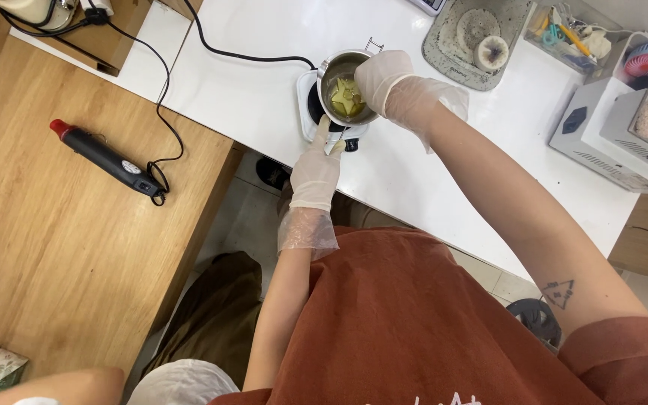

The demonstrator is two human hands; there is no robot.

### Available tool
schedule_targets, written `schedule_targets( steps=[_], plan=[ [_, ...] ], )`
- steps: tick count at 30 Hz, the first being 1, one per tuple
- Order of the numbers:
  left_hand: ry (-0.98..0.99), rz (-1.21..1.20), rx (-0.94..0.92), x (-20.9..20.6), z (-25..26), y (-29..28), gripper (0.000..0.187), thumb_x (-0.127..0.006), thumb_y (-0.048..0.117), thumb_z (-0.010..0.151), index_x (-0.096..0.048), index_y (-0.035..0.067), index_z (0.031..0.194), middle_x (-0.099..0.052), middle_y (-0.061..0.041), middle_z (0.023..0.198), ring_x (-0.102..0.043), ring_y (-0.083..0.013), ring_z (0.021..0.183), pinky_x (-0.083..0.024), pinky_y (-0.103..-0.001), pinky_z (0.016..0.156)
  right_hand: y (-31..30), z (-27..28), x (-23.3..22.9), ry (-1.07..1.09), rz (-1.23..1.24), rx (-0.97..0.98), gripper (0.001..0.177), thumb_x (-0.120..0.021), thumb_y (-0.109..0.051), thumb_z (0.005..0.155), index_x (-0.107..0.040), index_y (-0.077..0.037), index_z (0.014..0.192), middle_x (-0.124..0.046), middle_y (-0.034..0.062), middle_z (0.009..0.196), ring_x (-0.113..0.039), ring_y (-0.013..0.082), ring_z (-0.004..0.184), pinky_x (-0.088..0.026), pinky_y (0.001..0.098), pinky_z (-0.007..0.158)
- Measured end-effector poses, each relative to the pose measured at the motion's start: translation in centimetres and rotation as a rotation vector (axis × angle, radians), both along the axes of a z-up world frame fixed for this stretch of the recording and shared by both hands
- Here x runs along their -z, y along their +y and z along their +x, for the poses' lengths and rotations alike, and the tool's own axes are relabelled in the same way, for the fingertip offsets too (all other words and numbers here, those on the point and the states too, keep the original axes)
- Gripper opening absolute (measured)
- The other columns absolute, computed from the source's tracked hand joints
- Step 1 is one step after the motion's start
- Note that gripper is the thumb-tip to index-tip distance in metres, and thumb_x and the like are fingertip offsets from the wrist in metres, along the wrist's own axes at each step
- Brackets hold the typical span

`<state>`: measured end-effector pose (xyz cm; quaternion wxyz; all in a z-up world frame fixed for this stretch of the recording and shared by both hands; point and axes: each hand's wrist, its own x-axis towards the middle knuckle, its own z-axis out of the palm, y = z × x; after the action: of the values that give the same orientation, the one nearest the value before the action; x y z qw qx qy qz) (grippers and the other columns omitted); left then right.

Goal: Melting and stirring wax in a pot on a heating element.

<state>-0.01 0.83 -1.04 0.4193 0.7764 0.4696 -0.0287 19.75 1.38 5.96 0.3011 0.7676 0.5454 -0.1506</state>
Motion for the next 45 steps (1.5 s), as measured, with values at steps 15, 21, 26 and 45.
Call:
schedule_targets(
  steps=[15, 21, 26, 45],
  plan=[
    [0.024, -0.040, -0.030, -1.6, 0.1, -0.2, 0.064, -0.058, 0.052, 0.097, -0.034, 0.044, 0.155, -0.075, -0.017, 0.100, -0.072, -0.0391, 0.092, -0.056, -0.050, 0.080, -1.0, -0.4, 1.3, -0.032, -0.017, -0.015, 0.012, -0.073, -0.020, 0.092, -0.081, -0.012, 0.095, -0.078, 0.0100, 0.085, -0.076, 0.0235, 0.078, -0.060, 0.0346, 0.069],
    [-0.039, 0.005, -0.051, -0.9, 0.1, -0.4, 0.062, -0.059, 0.052, 0.096, -0.038, 0.042, 0.154, -0.075, -0.017, 0.103, -0.072, -0.0399, 0.093, -0.056, -0.051, 0.079, -2.4, -0.8, -0.1, 0.041, 0.048, 0.058, 0.021, -0.064, -0.023, 0.099, -0.080, -0.011, 0.093, -0.078, 0.0123, 0.083, -0.076, 0.0267, 0.076, -0.060, 0.0381, 0.069],
    [0.016, -0.035, -0.049, -2.2, 0.3, -0.4, 0.062, -0.056, 0.053, 0.097, -0.037, 0.043, 0.155, -0.075, -0.018, 0.102, -0.072, -0.0393, 0.094, -0.055, -0.051, 0.080, -3.5, -0.3, 1.4, 0.004, 0.140, -0.026, 0.017, -0.065, -0.020, 0.096, -0.080, -0.014, 0.092, -0.076, 0.0115, 0.081, -0.075, 0.0277, 0.075, -0.060, 0.0389, 0.068],
    [-0.004, -0.010, -0.042, -0.3, 0.3, -0.5, 0.063, -0.057, 0.054, 0.097, -0.036, 0.043, 0.155, -0.075, -0.015, 0.107, -0.072, -0.0377, 0.095, -0.055, -0.049, 0.081, -5.9, 0.1, 0.2, -0.011, 0.344, -0.197, 0.018, -0.062, -0.024, 0.097, -0.078, -0.018, 0.102, -0.073, 0.0056, 0.075, -0.073, 0.0254, 0.069, -0.057, 0.0385, 0.060]
  ],
)
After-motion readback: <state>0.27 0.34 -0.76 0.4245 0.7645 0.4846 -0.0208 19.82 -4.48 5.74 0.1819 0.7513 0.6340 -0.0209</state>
